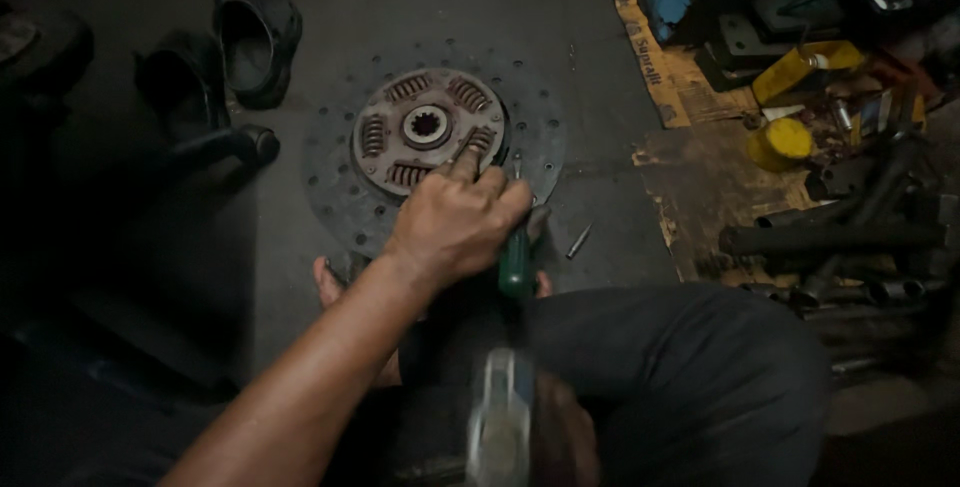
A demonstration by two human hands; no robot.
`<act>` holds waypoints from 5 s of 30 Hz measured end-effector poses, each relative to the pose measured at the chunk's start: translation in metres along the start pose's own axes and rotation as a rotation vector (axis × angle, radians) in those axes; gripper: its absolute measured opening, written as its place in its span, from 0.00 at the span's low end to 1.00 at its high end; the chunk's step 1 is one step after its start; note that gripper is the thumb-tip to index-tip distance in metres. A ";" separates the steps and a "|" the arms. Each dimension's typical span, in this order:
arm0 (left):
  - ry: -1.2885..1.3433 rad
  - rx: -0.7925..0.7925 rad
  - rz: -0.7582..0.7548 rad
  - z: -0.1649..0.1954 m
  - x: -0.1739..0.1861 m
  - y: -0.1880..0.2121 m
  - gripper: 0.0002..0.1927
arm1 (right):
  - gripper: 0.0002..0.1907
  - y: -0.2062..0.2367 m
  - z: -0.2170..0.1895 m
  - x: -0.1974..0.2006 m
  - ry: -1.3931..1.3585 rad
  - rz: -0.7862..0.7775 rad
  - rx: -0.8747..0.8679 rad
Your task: The person is repairing a clutch assembly. They use a hammer and a punch to remove pins from the clutch plate, then use a screwdriver to adjust the springs.
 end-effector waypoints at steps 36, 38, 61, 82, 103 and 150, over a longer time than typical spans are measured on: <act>-0.019 0.088 -0.219 -0.001 -0.020 -0.020 0.09 | 0.23 -0.009 0.005 0.003 -0.027 -0.006 -0.080; -0.002 0.090 -0.252 -0.002 -0.023 -0.022 0.07 | 0.22 -0.006 0.012 -0.001 -0.024 0.026 -0.134; 0.117 0.373 -0.040 -0.028 -0.012 -0.019 0.08 | 0.21 -0.055 0.025 0.036 -0.524 0.249 -0.788; 1.023 1.226 0.200 -0.099 -0.035 0.020 0.31 | 0.23 -0.236 0.226 -0.064 -0.213 -0.199 -0.863; 0.422 0.755 0.085 -0.077 -0.012 -0.052 0.21 | 0.28 -0.323 0.091 0.001 0.058 -0.315 -0.454; 0.246 0.865 -0.221 -0.185 -0.091 -0.050 0.23 | 0.12 -0.240 0.052 -0.049 0.836 -0.376 0.374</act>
Point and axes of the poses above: each hand's wrist, its own y-axis away from the middle knuckle, its own x-axis out of the back of the hand, z = x × y, the point moved 5 cm from there along -y, towards the middle knuckle
